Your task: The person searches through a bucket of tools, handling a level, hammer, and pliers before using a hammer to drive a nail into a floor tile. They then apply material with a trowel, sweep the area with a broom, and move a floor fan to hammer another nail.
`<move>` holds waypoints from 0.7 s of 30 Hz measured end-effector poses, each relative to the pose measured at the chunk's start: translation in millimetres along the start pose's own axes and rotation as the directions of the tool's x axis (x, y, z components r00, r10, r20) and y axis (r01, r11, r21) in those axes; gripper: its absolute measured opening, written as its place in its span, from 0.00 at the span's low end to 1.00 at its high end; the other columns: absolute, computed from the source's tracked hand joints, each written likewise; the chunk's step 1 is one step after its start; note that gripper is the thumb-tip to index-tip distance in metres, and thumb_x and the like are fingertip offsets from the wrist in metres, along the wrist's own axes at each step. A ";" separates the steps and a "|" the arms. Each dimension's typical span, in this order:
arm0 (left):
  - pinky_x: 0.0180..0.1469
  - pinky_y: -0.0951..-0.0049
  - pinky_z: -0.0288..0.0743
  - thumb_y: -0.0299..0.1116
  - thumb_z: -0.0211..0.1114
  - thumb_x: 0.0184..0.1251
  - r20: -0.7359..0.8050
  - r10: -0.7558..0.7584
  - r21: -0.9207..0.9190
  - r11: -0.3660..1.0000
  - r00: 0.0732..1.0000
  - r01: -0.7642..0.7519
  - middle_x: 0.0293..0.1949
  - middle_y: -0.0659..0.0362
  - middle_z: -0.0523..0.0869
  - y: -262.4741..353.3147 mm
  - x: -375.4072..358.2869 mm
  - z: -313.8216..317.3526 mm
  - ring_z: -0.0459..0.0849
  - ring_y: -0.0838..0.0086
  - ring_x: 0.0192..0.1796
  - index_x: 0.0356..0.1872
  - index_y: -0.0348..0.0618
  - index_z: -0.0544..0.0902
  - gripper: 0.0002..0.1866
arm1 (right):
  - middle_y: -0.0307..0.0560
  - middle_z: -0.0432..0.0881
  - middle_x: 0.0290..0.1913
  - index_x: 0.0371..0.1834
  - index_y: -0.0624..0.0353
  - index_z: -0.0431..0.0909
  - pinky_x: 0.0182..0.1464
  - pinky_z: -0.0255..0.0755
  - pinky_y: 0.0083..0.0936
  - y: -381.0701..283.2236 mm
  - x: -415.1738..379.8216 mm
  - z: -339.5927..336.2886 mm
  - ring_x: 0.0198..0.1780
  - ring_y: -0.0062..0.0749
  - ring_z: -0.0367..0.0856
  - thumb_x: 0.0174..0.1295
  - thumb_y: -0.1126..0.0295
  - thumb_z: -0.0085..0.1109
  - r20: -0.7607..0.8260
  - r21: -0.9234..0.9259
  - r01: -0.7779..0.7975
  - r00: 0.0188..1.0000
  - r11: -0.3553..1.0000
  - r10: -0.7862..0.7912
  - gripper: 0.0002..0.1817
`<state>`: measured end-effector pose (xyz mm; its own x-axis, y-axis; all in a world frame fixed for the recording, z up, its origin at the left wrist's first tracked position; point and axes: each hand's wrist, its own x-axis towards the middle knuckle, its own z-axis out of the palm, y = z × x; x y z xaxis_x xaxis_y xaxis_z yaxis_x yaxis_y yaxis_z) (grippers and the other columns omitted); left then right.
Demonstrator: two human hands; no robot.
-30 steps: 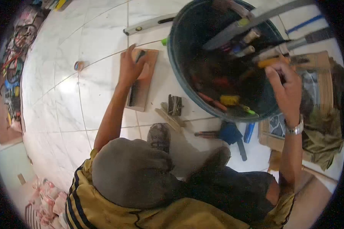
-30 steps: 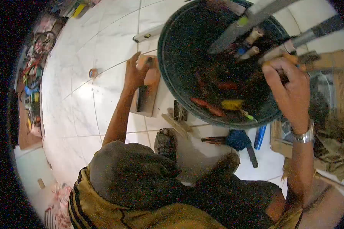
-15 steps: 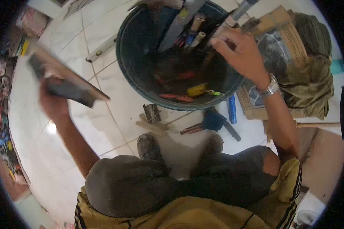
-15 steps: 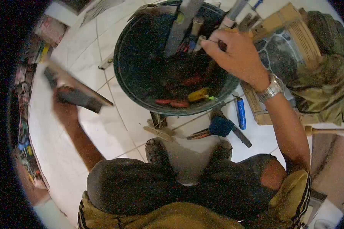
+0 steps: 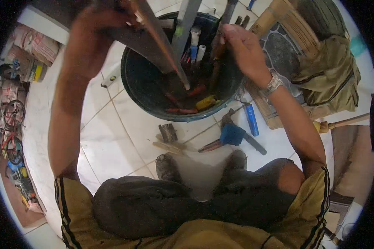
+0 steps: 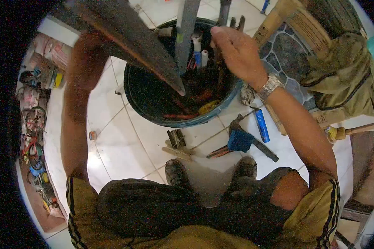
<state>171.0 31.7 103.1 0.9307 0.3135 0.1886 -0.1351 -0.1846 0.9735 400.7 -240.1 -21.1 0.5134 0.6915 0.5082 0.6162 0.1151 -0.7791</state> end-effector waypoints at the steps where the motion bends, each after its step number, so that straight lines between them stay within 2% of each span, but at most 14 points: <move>1: 0.69 0.62 0.75 0.30 0.69 0.70 -0.014 -0.059 0.148 0.987 0.998 0.060 0.56 0.53 0.88 -6.0 4.6 15.5 0.85 0.66 0.61 0.57 0.38 0.84 0.17 | 0.48 0.77 0.23 0.33 0.62 0.78 0.32 0.70 0.34 1.3 0.8 -1.4 0.25 0.34 0.77 0.81 0.50 0.48 -0.016 -0.047 0.011 1.000 0.999 -0.012 0.26; 3: 0.67 0.62 0.76 0.31 0.74 0.66 0.031 -0.083 0.359 0.931 0.996 0.066 0.55 0.53 0.87 -27.3 9.8 24.7 0.85 0.66 0.60 0.58 0.36 0.83 0.21 | 0.48 0.78 0.25 0.32 0.62 0.78 0.35 0.71 0.33 -0.1 -1.9 -2.0 0.28 0.32 0.78 0.81 0.50 0.46 0.018 0.024 -0.040 0.999 0.999 0.040 0.27; 4: 0.67 0.61 0.75 0.31 0.76 0.61 0.140 -0.099 0.427 0.904 0.985 0.030 0.54 0.54 0.87 -31.1 13.0 26.9 0.85 0.65 0.60 0.56 0.36 0.84 0.22 | 0.48 0.79 0.26 0.31 0.62 0.78 0.36 0.71 0.33 -3.0 -2.8 -3.7 0.30 0.32 0.78 0.81 0.49 0.46 0.041 0.054 -0.064 0.997 0.996 0.062 0.28; 6: 0.66 0.61 0.75 0.29 0.79 0.53 0.353 -0.126 0.527 0.846 0.927 -0.086 0.53 0.55 0.86 -38.8 18.7 31.2 0.84 0.63 0.59 0.52 0.37 0.86 0.23 | 0.50 0.80 0.26 0.32 0.63 0.79 0.37 0.72 0.35 -9.8 -1.8 -8.3 0.29 0.37 0.78 0.81 0.49 0.45 0.069 -0.015 -0.037 0.997 0.999 0.038 0.28; 7: 0.65 0.61 0.75 0.26 0.78 0.50 0.576 -0.158 0.528 0.821 0.802 -0.217 0.52 0.55 0.86 -41.3 36.0 32.7 0.84 0.63 0.59 0.51 0.37 0.87 0.23 | 0.50 0.80 0.26 0.33 0.63 0.80 0.37 0.72 0.36 -8.8 -1.3 -7.0 0.28 0.38 0.78 0.81 0.50 0.45 0.066 -0.028 -0.008 0.998 1.000 0.010 0.28; 8: 0.65 0.60 0.75 0.24 0.77 0.48 0.754 -0.203 0.497 0.798 0.625 -0.340 0.52 0.55 0.86 -42.8 48.4 33.8 0.84 0.62 0.58 0.50 0.38 0.88 0.23 | 0.51 0.80 0.25 0.33 0.63 0.80 0.37 0.72 0.37 -8.2 -0.6 -4.4 0.28 0.39 0.78 0.81 0.50 0.45 0.067 -0.036 0.022 0.998 0.999 -0.019 0.28; 11: 0.61 0.59 0.76 0.19 0.72 0.44 0.770 -0.319 0.560 0.754 0.553 -0.343 0.50 0.53 0.87 -74.3 56.4 39.5 0.85 0.57 0.55 0.47 0.40 0.89 0.22 | 0.51 0.80 0.26 0.33 0.62 0.80 0.38 0.72 0.38 -5.8 0.5 -1.9 0.29 0.41 0.79 0.81 0.50 0.45 0.064 -0.036 0.048 0.997 0.998 -0.046 0.28; 14: 0.58 0.57 0.77 0.15 0.67 0.47 0.855 -0.412 0.518 0.664 0.315 -0.539 0.49 0.50 0.88 -92.1 62.6 62.9 0.85 0.52 0.54 0.47 0.41 0.89 0.22 | 0.52 0.81 0.28 0.33 0.62 0.81 0.39 0.72 0.39 -9.3 -0.3 -5.2 0.31 0.44 0.80 0.81 0.50 0.45 0.083 -0.076 0.001 0.997 0.997 0.006 0.27; 15: 0.55 0.55 0.77 0.12 0.64 0.45 0.866 -0.429 0.497 0.673 0.257 -0.548 0.48 0.47 0.88 -95.2 61.8 71.9 0.84 0.49 0.54 0.49 0.42 0.90 0.26 | 0.52 0.81 0.28 0.33 0.62 0.81 0.40 0.72 0.39 -9.5 -0.1 -5.2 0.31 0.45 0.80 0.81 0.50 0.46 0.084 -0.083 0.005 0.996 0.997 0.002 0.27; 17: 0.62 0.55 0.75 0.19 0.70 0.49 0.835 -0.506 0.530 0.635 0.216 -0.562 0.53 0.47 0.85 -102.5 61.9 80.8 0.82 0.48 0.58 0.45 0.44 0.90 0.18 | 0.52 0.81 0.28 0.34 0.62 0.81 0.40 0.72 0.40 -9.3 0.0 -3.8 0.30 0.45 0.81 0.80 0.49 0.46 0.090 -0.099 0.011 0.996 0.995 -0.002 0.27; 19: 0.65 0.54 0.74 0.23 0.71 0.51 0.803 -0.559 0.577 0.639 0.208 -0.509 0.57 0.46 0.84 -102.8 61.0 83.9 0.81 0.48 0.60 0.42 0.44 0.90 0.15 | 0.52 0.81 0.27 0.33 0.62 0.81 0.40 0.72 0.40 -10.4 0.1 -3.5 0.30 0.46 0.81 0.80 0.49 0.46 0.090 -0.105 0.000 0.996 0.994 0.010 0.27; 21: 0.66 0.54 0.74 0.24 0.70 0.53 0.773 -0.593 0.631 0.679 0.227 -0.377 0.58 0.45 0.84 -98.2 56.8 82.8 0.81 0.48 0.60 0.42 0.42 0.90 0.13 | 0.52 0.81 0.27 0.33 0.62 0.80 0.40 0.73 0.40 -11.1 0.5 -2.9 0.30 0.46 0.81 0.81 0.49 0.45 0.094 -0.102 0.008 0.996 0.995 0.002 0.27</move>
<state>265.2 -9.4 7.5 0.5538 -0.5394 -0.6343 -0.2276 -0.8308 0.5079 395.8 -243.1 -11.1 0.4561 0.7558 0.4699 0.6780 0.0470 -0.7336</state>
